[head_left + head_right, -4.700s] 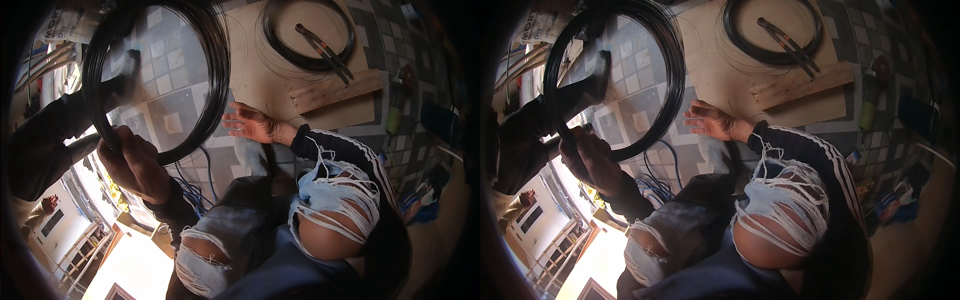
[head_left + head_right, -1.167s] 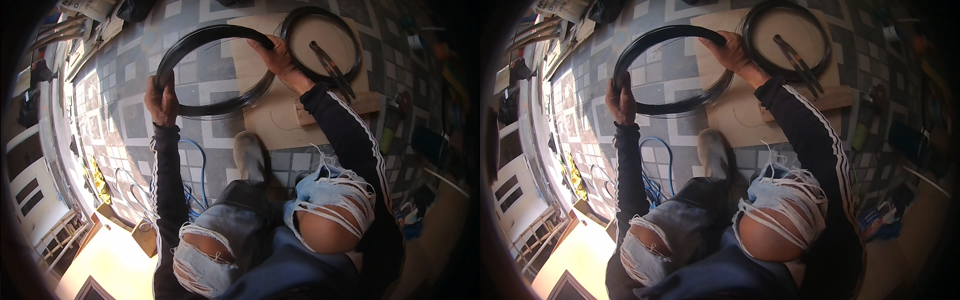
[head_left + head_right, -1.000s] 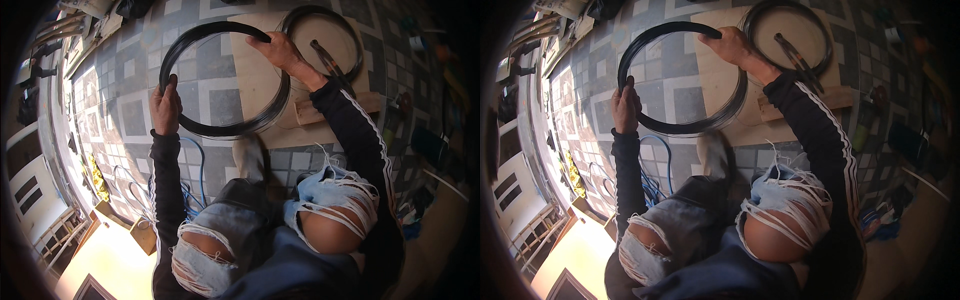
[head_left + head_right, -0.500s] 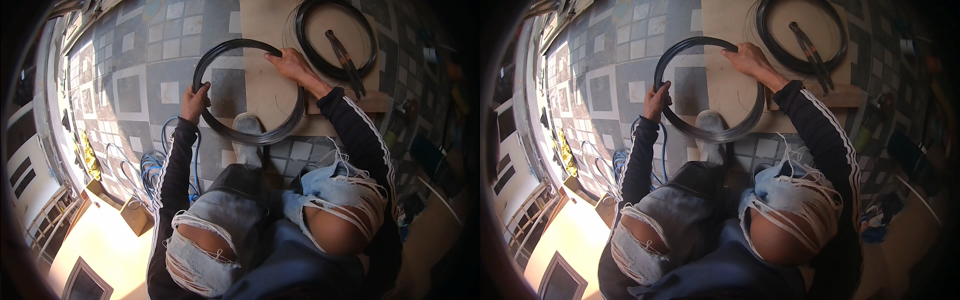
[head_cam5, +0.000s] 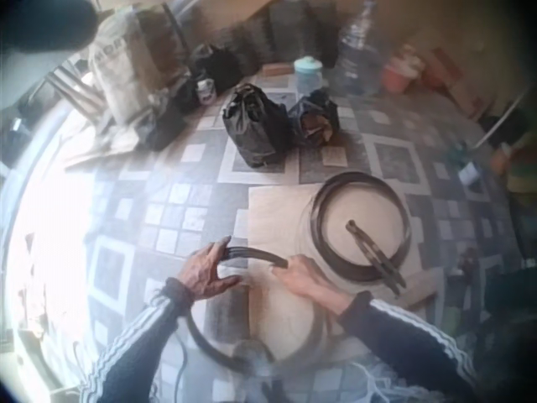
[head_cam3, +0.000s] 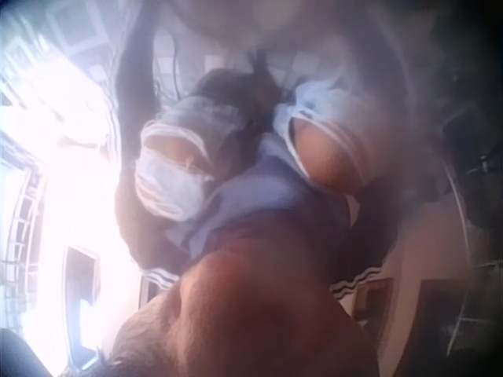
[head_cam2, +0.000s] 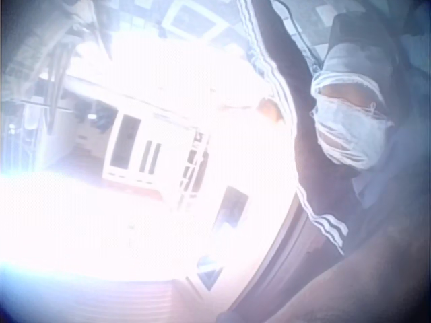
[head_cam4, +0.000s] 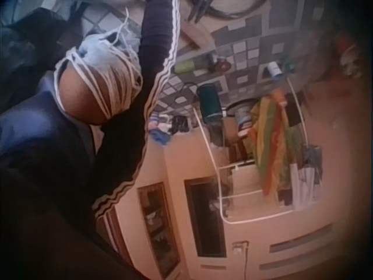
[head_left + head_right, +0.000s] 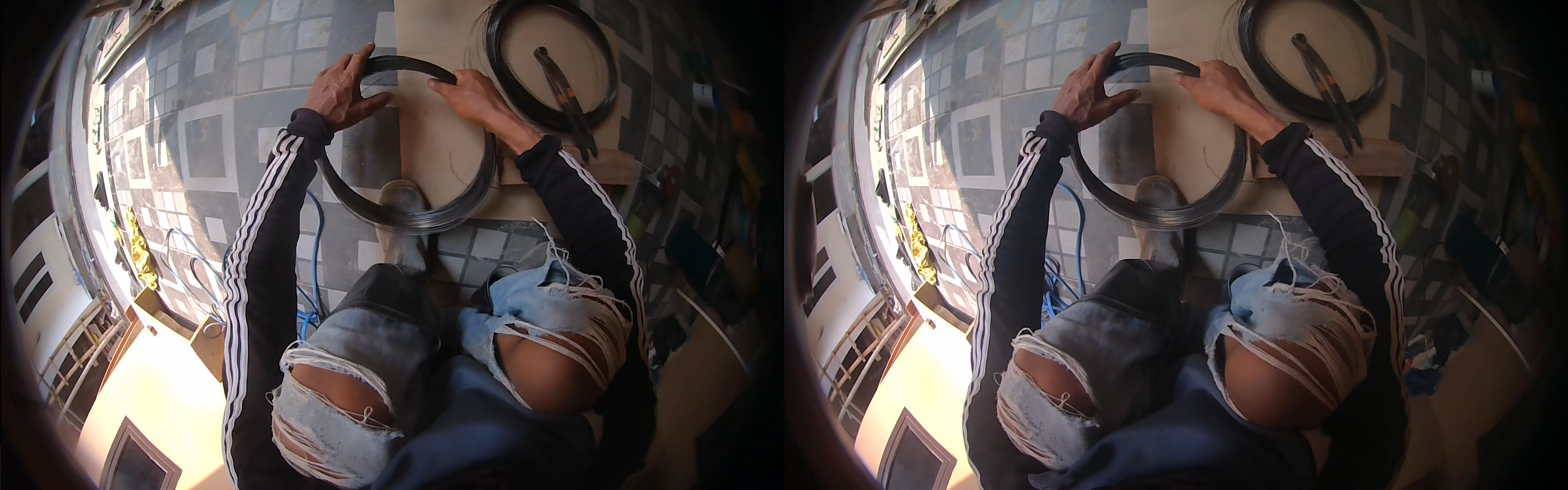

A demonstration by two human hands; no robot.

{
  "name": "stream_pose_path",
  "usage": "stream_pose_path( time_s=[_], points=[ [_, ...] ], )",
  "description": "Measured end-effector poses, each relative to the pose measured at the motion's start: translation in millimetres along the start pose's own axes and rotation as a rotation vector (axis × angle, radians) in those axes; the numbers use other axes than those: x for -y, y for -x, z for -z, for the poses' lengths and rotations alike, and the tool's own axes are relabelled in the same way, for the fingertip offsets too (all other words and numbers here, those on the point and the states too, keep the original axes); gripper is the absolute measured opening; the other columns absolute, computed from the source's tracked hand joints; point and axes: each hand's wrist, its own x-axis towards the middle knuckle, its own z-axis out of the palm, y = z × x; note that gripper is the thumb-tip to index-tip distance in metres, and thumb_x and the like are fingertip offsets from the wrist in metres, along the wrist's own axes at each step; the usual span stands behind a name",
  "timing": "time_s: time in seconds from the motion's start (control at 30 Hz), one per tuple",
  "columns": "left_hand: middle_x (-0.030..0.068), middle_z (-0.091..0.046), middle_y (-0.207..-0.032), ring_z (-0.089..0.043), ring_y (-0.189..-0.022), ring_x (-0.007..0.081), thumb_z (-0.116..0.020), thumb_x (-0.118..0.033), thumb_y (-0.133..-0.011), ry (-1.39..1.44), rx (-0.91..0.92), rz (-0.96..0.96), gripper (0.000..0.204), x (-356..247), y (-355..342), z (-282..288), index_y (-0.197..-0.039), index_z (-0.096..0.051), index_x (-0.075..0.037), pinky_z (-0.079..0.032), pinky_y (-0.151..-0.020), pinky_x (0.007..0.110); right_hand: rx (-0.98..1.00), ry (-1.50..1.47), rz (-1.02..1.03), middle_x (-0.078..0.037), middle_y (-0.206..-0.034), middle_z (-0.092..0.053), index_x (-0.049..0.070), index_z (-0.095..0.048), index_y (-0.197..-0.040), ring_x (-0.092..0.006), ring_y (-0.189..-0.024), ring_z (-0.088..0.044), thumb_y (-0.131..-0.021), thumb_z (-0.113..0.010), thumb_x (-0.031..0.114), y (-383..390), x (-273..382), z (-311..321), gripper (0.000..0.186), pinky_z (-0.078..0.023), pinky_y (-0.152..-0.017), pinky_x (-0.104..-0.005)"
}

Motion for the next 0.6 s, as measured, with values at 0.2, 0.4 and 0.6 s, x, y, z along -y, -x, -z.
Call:
stream_pose_path(
  time_s=[0.2, 0.4, 0.6],
  points=[
    [0.0137, -0.071, -0.082, -0.070, -0.079, 0.0324, -0.072, -0.034, -0.093, 0.207, 0.414, 0.109, 0.036, 18.5, -41.4, 24.5, -0.106, -0.071, 0.000, -0.056, -0.075, 0.042, 0.010, 0.015, 0.030, -0.008, -0.064, -0.055, -0.007, -0.065, -0.085, -0.0181, -0.062, -0.053, -0.092, -0.071, 0.049, 5.2, 2.2, 5.4, 0.057, -0.047, -0.061, -0.0385],
    [0.0030, -0.064, -0.073, -0.061, -0.061, 0.0115, -0.074, -0.034, -0.093, 0.636, 0.752, 0.450, 0.033, 13.0, -58.1, 47.7, -0.097, -0.070, -0.001, -0.054, -0.062, 0.028, 0.020, -0.031, 0.117, -0.015, -0.067, -0.062, -0.006, -0.068, -0.087, -0.0260, -0.064, -0.061, -0.092, -0.068, 0.049, 1.3, 2.1, 1.6, 0.055, -0.050, -0.065, -0.0426],
    [-0.0033, -0.050, -0.060, -0.052, -0.049, 0.0083, -0.071, -0.032, -0.097, 0.805, 0.805, 0.499, 0.031, 7.6, -53.2, 58.4, -0.088, -0.063, -0.004, -0.051, -0.051, 0.027, 0.018, 0.015, 0.150, -0.009, -0.063, -0.057, -0.004, -0.069, -0.088, -0.0187, -0.062, -0.054, -0.094, -0.068, 0.048, 3.7, 2.8, 3.4, 0.052, -0.047, -0.062, -0.0385]
  ],
)
